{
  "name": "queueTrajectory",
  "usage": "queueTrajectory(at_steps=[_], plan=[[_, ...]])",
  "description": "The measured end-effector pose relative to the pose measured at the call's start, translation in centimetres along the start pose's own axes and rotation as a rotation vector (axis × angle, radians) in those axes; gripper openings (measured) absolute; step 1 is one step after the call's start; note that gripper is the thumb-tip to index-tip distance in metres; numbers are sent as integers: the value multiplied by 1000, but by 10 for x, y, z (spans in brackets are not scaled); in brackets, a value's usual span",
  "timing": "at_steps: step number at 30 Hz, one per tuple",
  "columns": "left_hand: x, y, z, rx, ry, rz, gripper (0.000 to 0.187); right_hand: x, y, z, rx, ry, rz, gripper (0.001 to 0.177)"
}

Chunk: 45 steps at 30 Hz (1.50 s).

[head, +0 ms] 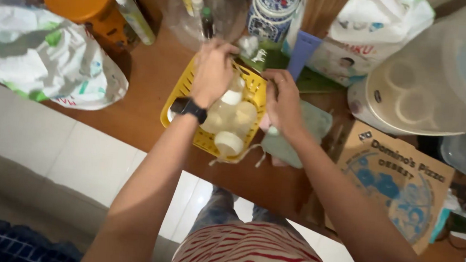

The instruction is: Organizing various baby care items, food boxes, and medications on a desk and in a lower cabinet.

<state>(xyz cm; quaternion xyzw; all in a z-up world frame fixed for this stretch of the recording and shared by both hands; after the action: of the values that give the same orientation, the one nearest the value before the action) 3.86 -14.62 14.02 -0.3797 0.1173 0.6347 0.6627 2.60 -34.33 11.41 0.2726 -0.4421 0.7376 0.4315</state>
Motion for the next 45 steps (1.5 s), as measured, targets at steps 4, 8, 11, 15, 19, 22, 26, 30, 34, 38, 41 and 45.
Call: queueTrajectory(at_steps=[4,8,11,15,19,22,26,30,34,38,41,45], plan=[[46,-49,-40,314,-38,36,39,-32,-26,-29,38,43,-122,21],[91,-75,-100,684,-158,103,35,-62,-31,-43,131,25,-195,21],[106,-88,-117,807,-234,132,36,-67,-30,-47,155,49,-276,22],[113,-96,-140,955,-295,160,43,-67,-28,-44,170,62,-335,23],[127,-93,-158,926,-273,96,44,-56,-42,-41,169,69,-350,23],[109,-88,-123,791,-222,116,41,-65,-53,-50,171,47,-420,24],[89,-70,-70,454,-48,173,30,-99,-72,-71,227,110,-278,25],[52,-49,-1,193,168,222,23,-160,-87,-104,417,186,-337,38],[49,-31,24,96,272,349,28,-205,-95,-127,558,325,-250,46],[95,-2,-2,23,508,448,26,-196,-97,-125,569,492,-319,44],[113,14,-9,-5,725,486,26,-171,-99,-116,465,488,-506,38],[101,21,4,-17,945,519,40,-138,-94,-98,102,478,-141,29]])
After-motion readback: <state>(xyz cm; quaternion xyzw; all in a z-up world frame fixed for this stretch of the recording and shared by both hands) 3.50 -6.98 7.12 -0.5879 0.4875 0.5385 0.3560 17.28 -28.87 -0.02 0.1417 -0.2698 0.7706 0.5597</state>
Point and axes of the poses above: each hand's wrist, its own y-axis away from the middle knuckle, its own z-axis out of the back of the hand, x = y × z, the point moved 3 cm from there along -y, towards the middle knuckle, and after that the axes turned 2 degrees about -y, right-handed, at the moved point
